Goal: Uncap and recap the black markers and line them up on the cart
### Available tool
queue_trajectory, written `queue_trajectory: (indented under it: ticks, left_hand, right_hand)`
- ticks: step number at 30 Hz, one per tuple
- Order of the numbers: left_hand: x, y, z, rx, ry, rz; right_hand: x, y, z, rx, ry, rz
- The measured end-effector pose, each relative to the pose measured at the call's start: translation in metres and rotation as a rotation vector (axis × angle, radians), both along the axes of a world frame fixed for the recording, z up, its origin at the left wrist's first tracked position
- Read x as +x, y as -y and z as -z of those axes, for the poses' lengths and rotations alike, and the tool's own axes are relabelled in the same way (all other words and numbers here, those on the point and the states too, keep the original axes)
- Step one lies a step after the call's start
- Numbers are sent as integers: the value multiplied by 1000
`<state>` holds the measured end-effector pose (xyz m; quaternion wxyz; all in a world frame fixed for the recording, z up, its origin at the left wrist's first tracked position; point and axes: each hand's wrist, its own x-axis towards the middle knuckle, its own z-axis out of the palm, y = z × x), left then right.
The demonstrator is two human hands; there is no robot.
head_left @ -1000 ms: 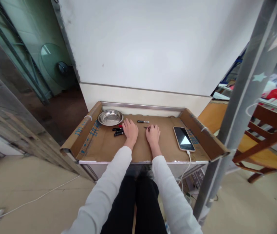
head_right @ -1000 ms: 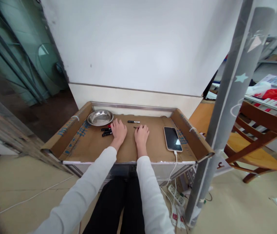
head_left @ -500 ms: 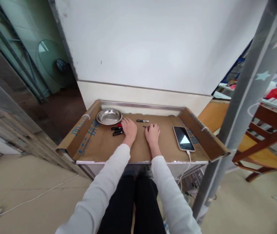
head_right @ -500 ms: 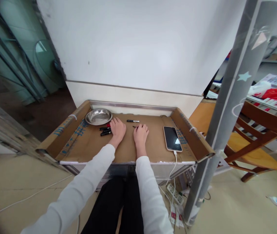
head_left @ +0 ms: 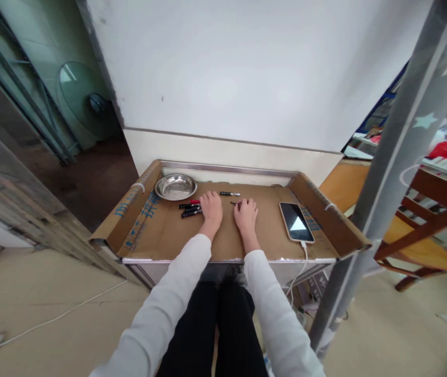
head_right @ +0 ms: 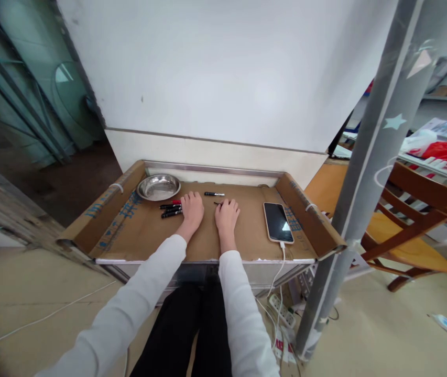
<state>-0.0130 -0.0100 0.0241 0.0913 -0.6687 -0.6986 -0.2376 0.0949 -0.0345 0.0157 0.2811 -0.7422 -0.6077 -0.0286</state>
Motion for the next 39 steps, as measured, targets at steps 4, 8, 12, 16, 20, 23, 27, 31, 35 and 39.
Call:
queue_trajectory:
  ticks: [4,8,12,16,20,23,27,31,35,39]
  left_hand:
    - [-2,1,-2,-34,-32,65]
    - [-6,2,-4,-34,-24,92]
    - [-9,3,-4,-20,11,112]
    - [-11,2,-5,-26,51,92]
    - [-12,-1,-5,-38,87,45]
    - [-12,-5,-6,-13,135,39]
    - [-10,-6,-7,122,266,237]
    - [-6,-3,-5,206,475,572]
    - [-2,-3,-3,182,732,661]
    - [-1,-7,-4,98,1045,643]
  right_hand:
    - [1,-1,1,8,-6,1]
    - [1,0,2,22,-13,-1]
    - [1,1,1,10,-15,1]
    - [1,0,1,1,-15,-2]
    - [2,0,1,-1,-25,-5]
    - [2,0,1,3,-30,-5]
    - [2,-1,1,30,-55,-16]
    - [4,-2,0,88,-111,-31]
    - [6,-4,1,162,-193,-89]
    - [7,-5,3,230,-283,-185]
